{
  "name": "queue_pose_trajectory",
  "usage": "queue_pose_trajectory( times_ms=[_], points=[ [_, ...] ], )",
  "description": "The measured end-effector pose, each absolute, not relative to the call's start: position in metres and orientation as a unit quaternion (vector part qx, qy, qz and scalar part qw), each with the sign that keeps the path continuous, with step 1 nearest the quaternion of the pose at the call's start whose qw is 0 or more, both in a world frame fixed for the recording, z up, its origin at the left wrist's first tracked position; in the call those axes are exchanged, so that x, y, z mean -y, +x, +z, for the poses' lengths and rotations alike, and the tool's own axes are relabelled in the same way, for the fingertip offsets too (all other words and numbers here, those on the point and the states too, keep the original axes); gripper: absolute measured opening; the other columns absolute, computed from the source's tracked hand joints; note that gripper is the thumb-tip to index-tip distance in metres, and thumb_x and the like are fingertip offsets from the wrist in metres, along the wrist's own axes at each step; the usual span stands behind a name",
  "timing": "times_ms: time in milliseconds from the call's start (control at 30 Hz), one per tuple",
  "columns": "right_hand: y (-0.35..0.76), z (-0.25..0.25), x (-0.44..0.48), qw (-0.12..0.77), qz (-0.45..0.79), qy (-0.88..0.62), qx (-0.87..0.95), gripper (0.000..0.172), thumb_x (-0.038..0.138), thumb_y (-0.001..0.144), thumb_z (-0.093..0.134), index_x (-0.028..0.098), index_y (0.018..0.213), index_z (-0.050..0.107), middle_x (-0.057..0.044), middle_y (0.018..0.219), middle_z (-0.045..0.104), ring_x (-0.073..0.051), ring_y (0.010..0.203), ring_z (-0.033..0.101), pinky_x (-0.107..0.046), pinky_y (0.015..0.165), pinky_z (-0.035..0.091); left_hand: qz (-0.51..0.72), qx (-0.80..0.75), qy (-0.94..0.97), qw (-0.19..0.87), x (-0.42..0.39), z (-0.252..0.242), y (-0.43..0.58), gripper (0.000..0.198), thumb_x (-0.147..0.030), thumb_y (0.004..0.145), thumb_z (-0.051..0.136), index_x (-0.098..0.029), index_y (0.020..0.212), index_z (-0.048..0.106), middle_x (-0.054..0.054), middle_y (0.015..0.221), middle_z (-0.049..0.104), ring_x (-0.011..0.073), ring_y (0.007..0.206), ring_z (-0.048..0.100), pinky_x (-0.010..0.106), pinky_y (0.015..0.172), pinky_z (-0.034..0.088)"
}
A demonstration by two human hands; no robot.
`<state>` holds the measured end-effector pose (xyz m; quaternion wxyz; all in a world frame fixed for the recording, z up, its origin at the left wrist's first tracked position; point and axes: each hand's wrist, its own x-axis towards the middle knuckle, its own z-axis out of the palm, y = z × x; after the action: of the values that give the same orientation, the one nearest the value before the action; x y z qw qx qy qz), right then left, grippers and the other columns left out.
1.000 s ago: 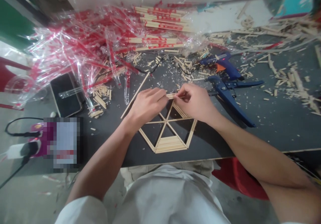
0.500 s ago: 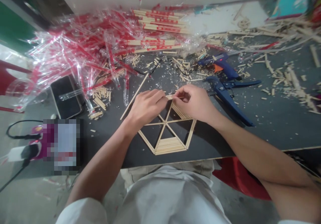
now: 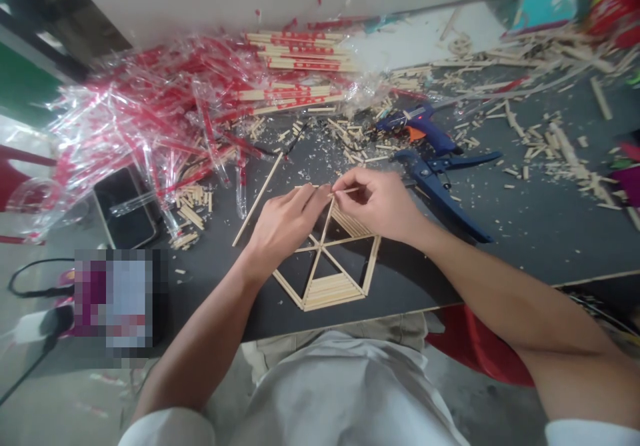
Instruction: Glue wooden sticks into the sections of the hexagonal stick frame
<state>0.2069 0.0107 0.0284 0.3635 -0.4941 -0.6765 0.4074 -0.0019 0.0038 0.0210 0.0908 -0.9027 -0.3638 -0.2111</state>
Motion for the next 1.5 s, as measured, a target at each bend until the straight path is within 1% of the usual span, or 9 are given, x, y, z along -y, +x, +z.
queue_pose_trajectory(
  times_ms=[100, 233, 433, 667, 833, 967, 1133, 1333, 1500],
  points=[
    [0.2054, 0.0285, -0.0082, 0.371, 0.419, -0.479, 0.676, 0.009, 0.028, 0.084, 0.067, 0.020, 0.089, 0.067, -0.001, 0.080, 0.074, -0.015, 0.066, 0.065, -0.029, 0.066, 0.052, -0.215, 0.376, -0.897, 0.090, -0.0007, 0.0219, -0.0004, 0.018, -0.020, 0.110, 0.048, -0.017, 0.115, 0.065, 0.004, 0.087, 0.073, 0.0133, 0.074, 0.071, 0.027, 0.052, 0.041],
    [0.2063, 0.0270, -0.0075, 0.373, 0.427, -0.472, 0.675, 0.009, 0.028, 0.086, 0.066, 0.020, 0.090, 0.068, 0.000, 0.077, 0.073, -0.014, 0.064, 0.067, -0.028, 0.065, 0.052, -0.226, 0.378, -0.893, 0.091, 0.0019, 0.0243, 0.0013, 0.019, -0.020, 0.111, 0.047, -0.017, 0.109, 0.066, 0.003, 0.084, 0.071, 0.0112, 0.068, 0.069, 0.027, 0.047, 0.036],
    [0.2054, 0.0276, -0.0086, 0.371, 0.487, -0.473, 0.634, 0.010, 0.029, 0.081, 0.070, 0.022, 0.084, 0.065, 0.001, 0.073, 0.071, -0.014, 0.059, 0.064, -0.028, 0.058, 0.052, -0.230, 0.362, -0.898, 0.100, 0.0026, 0.0280, 0.0032, 0.019, -0.016, 0.110, 0.048, -0.015, 0.105, 0.067, 0.003, 0.083, 0.072, 0.0111, 0.064, 0.068, 0.030, 0.044, 0.035],
    [0.2021, 0.0280, -0.0099, 0.385, 0.560, -0.465, 0.567, 0.017, 0.031, 0.078, 0.076, 0.024, 0.078, 0.061, 0.004, 0.058, 0.062, -0.013, 0.049, 0.059, -0.027, 0.048, 0.050, -0.208, 0.371, -0.898, 0.111, 0.0032, 0.0262, 0.0040, 0.022, -0.015, 0.109, 0.045, -0.015, 0.103, 0.066, 0.003, 0.079, 0.070, 0.0110, 0.060, 0.065, 0.030, 0.043, 0.032],
    [0.2003, 0.0238, -0.0094, 0.404, 0.565, -0.461, 0.553, 0.021, 0.035, 0.077, 0.079, 0.024, 0.078, 0.061, 0.003, 0.060, 0.064, -0.013, 0.050, 0.061, -0.028, 0.048, 0.052, -0.200, 0.373, -0.896, 0.135, 0.0036, 0.0267, 0.0052, 0.023, -0.009, 0.107, 0.043, -0.015, 0.097, 0.064, 0.003, 0.079, 0.069, 0.0114, 0.060, 0.064, 0.031, 0.042, 0.030],
    [0.2009, 0.0240, -0.0098, 0.398, 0.577, -0.448, 0.554, 0.021, 0.033, 0.075, 0.081, 0.024, 0.077, 0.062, 0.003, 0.059, 0.064, -0.014, 0.050, 0.062, -0.029, 0.048, 0.053, -0.201, 0.360, -0.897, 0.162, 0.0032, 0.0278, 0.0054, 0.024, -0.007, 0.105, 0.046, -0.015, 0.091, 0.063, 0.002, 0.075, 0.068, 0.0121, 0.057, 0.063, 0.032, 0.042, 0.030],
    [0.2025, 0.0271, -0.0103, 0.378, 0.587, -0.447, 0.559, 0.021, 0.031, 0.073, 0.081, 0.024, 0.076, 0.062, 0.003, 0.058, 0.065, -0.014, 0.050, 0.062, -0.030, 0.049, 0.054, -0.189, 0.365, -0.900, 0.143, 0.0031, 0.0267, 0.0048, 0.025, -0.009, 0.107, 0.044, -0.015, 0.093, 0.064, 0.003, 0.075, 0.068, 0.0115, 0.058, 0.064, 0.030, 0.042, 0.029],
    [0.2024, 0.0260, -0.0126, 0.376, 0.612, -0.448, 0.532, 0.022, 0.032, 0.076, 0.081, 0.024, 0.076, 0.060, 0.003, 0.058, 0.064, -0.013, 0.050, 0.062, -0.029, 0.049, 0.056, -0.183, 0.369, -0.902, 0.132, 0.0043, 0.0292, 0.0050, 0.022, -0.008, 0.106, 0.046, -0.016, 0.094, 0.063, 0.003, 0.078, 0.069, 0.0114, 0.060, 0.064, 0.030, 0.042, 0.028],
    [0.2039, 0.0244, -0.0145, 0.364, 0.623, -0.443, 0.532, 0.024, 0.030, 0.073, 0.084, 0.023, 0.076, 0.061, 0.002, 0.057, 0.065, -0.014, 0.050, 0.064, -0.029, 0.050, 0.058, -0.168, 0.362, -0.907, 0.133, 0.0051, 0.0270, 0.0048, 0.024, -0.008, 0.106, 0.045, -0.016, 0.092, 0.063, 0.004, 0.078, 0.069, 0.0119, 0.060, 0.064, 0.031, 0.042, 0.029]
  ],
)
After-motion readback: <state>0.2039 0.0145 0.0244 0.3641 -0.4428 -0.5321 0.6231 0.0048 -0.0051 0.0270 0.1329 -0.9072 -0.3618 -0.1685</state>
